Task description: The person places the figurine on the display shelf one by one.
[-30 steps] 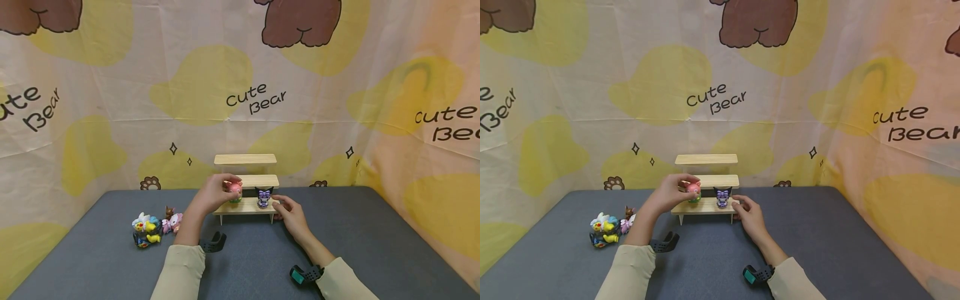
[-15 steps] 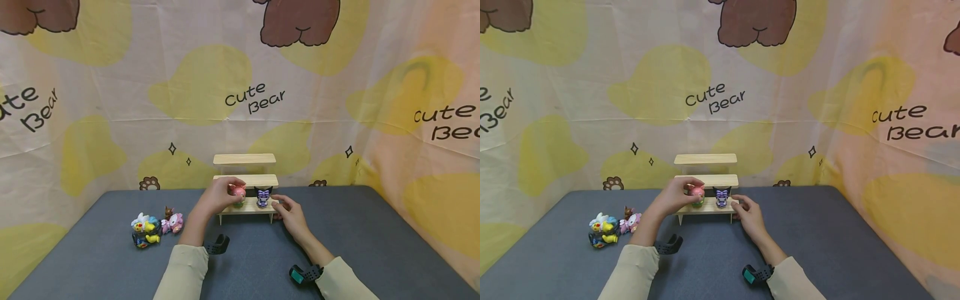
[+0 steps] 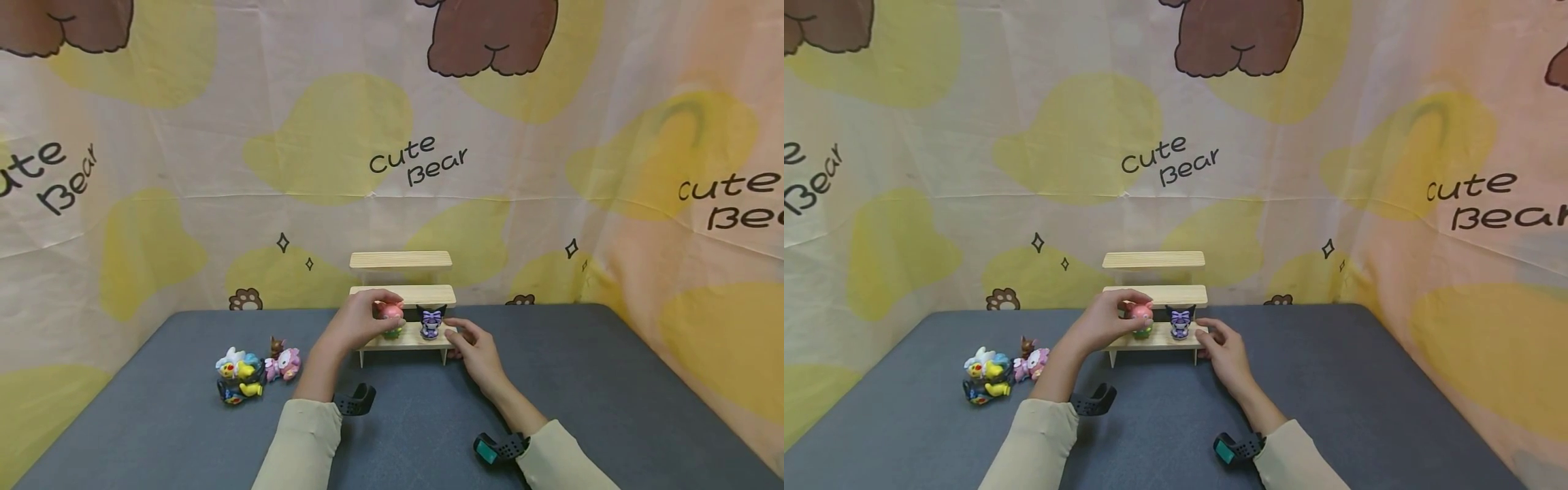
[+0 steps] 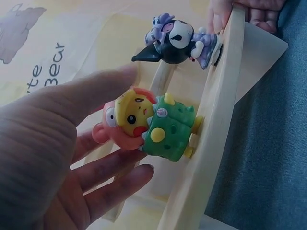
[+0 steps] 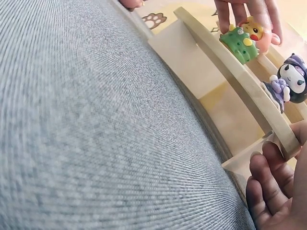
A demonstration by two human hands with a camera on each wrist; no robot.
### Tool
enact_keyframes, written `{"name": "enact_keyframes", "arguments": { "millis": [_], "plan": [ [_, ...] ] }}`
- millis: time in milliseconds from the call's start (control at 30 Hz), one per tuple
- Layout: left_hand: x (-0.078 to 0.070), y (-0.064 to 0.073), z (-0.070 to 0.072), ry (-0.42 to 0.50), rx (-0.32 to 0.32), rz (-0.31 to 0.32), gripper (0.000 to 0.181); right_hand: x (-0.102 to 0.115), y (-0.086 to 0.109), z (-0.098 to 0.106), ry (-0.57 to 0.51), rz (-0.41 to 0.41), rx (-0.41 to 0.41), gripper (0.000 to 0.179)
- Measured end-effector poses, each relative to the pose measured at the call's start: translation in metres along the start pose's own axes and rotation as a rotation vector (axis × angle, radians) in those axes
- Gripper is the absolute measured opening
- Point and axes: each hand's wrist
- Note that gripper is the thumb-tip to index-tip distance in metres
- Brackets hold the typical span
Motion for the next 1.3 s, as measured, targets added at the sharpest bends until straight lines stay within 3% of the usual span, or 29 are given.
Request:
{"name": "enact_keyframes", "arguments": {
  "millis": [400, 633, 900, 1300],
  "plan": [
    [0.001, 0.0, 0.003, 0.021, 0.052, -0.019, 0.04, 0.002, 0.002, 0.0, 0.003, -0.007, -0.011, 0.028],
    [0.002, 0.001, 0.005, 0.058, 0.04, -0.004, 0.034, 0.001, 0.001, 0.0, 0.015, -0.002, -0.006, 0.028],
    [0.004, 0.003, 0.01, 0.03, 0.06, -0.06, 0.032, 0.0, 0.001, 0.0, 0.023, 0.004, -0.002, 0.029],
    [0.002, 0.004, 0.012, 0.007, 0.067, -0.064, 0.033, 0.0, 0.0, 0.0, 0.011, -0.009, 0.0, 0.028]
  ]
}}
Point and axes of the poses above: each hand's wrist, its own y-axis away from the middle knuckle, its own z-axis out of the back of the hand, x = y × z, and after that the axes turned 8 degrees about -y, right-handed
